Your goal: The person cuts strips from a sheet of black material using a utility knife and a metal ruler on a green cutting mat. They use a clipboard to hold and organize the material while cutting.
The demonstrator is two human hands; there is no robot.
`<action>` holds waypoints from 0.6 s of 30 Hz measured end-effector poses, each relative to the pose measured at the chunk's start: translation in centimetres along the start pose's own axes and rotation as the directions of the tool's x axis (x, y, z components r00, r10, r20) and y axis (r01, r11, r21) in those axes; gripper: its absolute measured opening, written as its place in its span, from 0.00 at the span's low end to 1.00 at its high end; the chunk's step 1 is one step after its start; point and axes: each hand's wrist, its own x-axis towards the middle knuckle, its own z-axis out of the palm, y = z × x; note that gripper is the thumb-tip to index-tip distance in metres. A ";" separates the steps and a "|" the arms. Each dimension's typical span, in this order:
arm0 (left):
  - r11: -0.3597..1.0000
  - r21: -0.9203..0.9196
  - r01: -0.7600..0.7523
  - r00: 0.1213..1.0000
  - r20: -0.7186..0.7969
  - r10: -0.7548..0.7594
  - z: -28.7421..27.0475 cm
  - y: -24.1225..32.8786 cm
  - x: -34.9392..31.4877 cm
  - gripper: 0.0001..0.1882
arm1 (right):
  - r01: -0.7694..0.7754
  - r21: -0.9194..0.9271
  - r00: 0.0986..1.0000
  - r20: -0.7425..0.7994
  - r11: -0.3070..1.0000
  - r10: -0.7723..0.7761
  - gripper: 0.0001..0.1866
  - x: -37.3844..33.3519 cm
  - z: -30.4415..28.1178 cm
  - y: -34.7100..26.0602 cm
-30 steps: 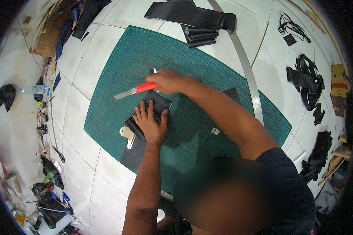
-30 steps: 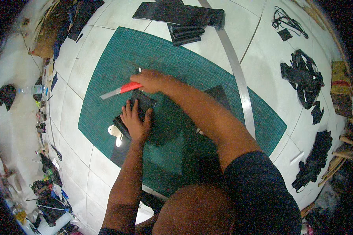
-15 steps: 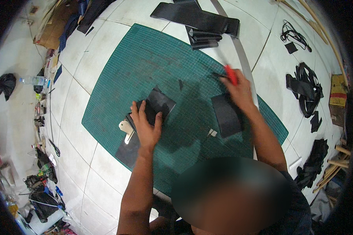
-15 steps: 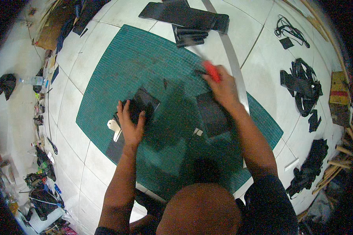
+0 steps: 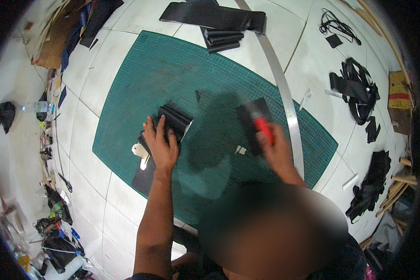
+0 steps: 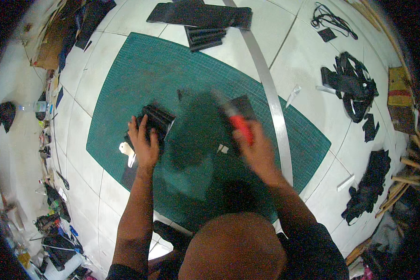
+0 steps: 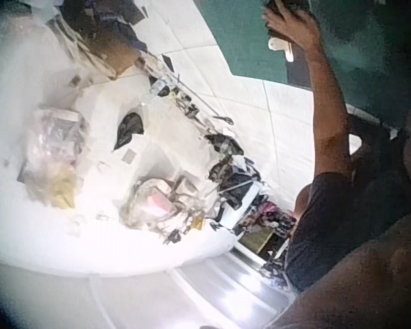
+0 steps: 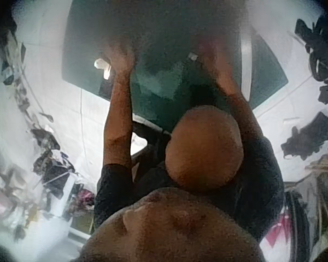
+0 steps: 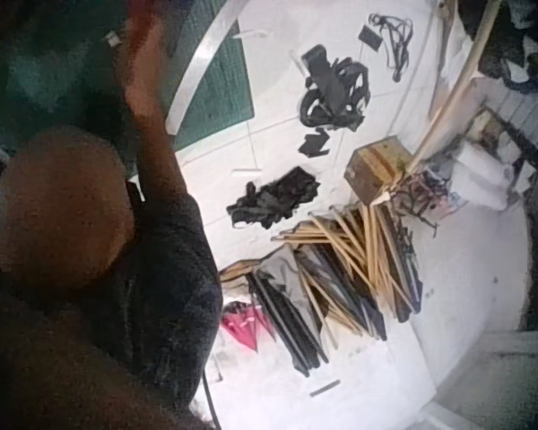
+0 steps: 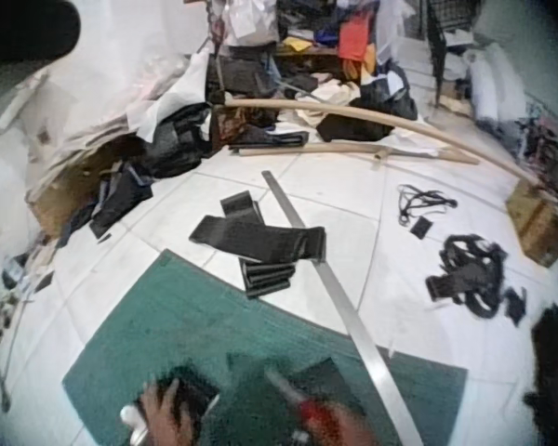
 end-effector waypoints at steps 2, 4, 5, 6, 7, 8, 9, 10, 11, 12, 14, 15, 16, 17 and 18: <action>0.997 0.049 -0.067 0.998 -0.009 0.067 0.2 0.9 0.6 0.30 | 0.184 -0.037 0.979 0.101 0.982 -0.179 0.23 -1.1 2.8 0.7; 0.990 0.059 -0.132 0.991 0.043 0.129 0.0 2.1 1.4 0.32 | 0.413 -0.162 0.907 0.162 0.896 -0.389 0.22 -1.9 4.5 1.5; 0.984 0.068 -0.162 0.985 0.069 0.158 -0.1 2.4 1.7 0.33 | 0.414 -0.209 0.907 0.177 0.886 -0.382 0.22 -2.2 5.1 1.5; 0.977 0.081 -0.197 0.977 0.094 0.189 -0.2 2.4 2.0 0.31 | 0.418 -0.254 0.906 0.196 0.872 -0.376 0.22 -2.4 5.6 1.3; 0.969 0.092 -0.231 0.968 0.119 0.219 -0.3 2.4 2.3 0.30 | 0.422 -0.299 0.904 0.215 0.856 -0.370 0.22 -2.6 6.0 1.1; 0.959 0.102 -0.264 0.958 0.145 0.248 -0.4 2.3 2.4 0.29 | 0.425 -0.303 0.901 0.234 0.853 -0.365 0.22 -2.7 6.2 1.0; 0.966 0.067 -0.251 0.961 0.138 0.240 -0.6 2.3 2.6 0.25 | 0.428 -0.307 0.898 0.251 0.850 -0.362 0.22 -2.5 6.3 0.8; 0.971 0.031 -0.237 0.964 0.132 0.232 -0.8 2.3 2.7 0.22 | 0.433 -0.310 0.894 0.269 0.846 -0.358 0.22 -2.3 6.4 0.7; 0.975 -0.004 -0.223 0.967 0.125 0.222 -1.0 2.4 2.8 0.19 | 0.442 -0.299 0.889 0.269 0.845 -0.370 0.22 -2.0 6.6 0.6; 0.976 -0.014 -0.220 0.969 0.116 0.220 -1.3 2.3 2.8 0.16 | 0.449 -0.290 0.886 0.267 0.845 -0.379 0.23 -1.8 6.7 0.4; 0.977 -0.033 -0.211 0.972 0.097 0.213 -1.8 2.2 2.7 0.11 | 0.453 -0.288 0.885 0.262 0.844 -0.385 0.23 -1.5 7.1 0.2; 0.986 -0.005 -0.166 0.982 0.085 0.166 -1.7 1.7 2.5 0.12 | 0.454 -0.294 0.885 0.259 0.841 -0.387 0.23 -1.2 7.5 -0.1; 0.993 0.021 -0.120 0.990 0.071 0.118 -1.3 1.1 2.2 0.13 | 0.455 -0.299 0.885 0.257 0.839 -0.389 0.23 -1.0 7.8 -0.3; 0.996 0.047 -0.072 0.996 0.056 0.070 -1.0 0.7 2.0 0.14 | 0.464 -0.296 0.882 0.243 0.835 -0.403 0.23 -0.8 8.1 -0.4; 0.993 0.098 -0.066 0.996 0.063 0.060 -0.8 0.8 1.9 0.16 | 0.471 -0.293 0.879 0.229 0.832 -0.417 0.23 -0.6 8.4 -0.5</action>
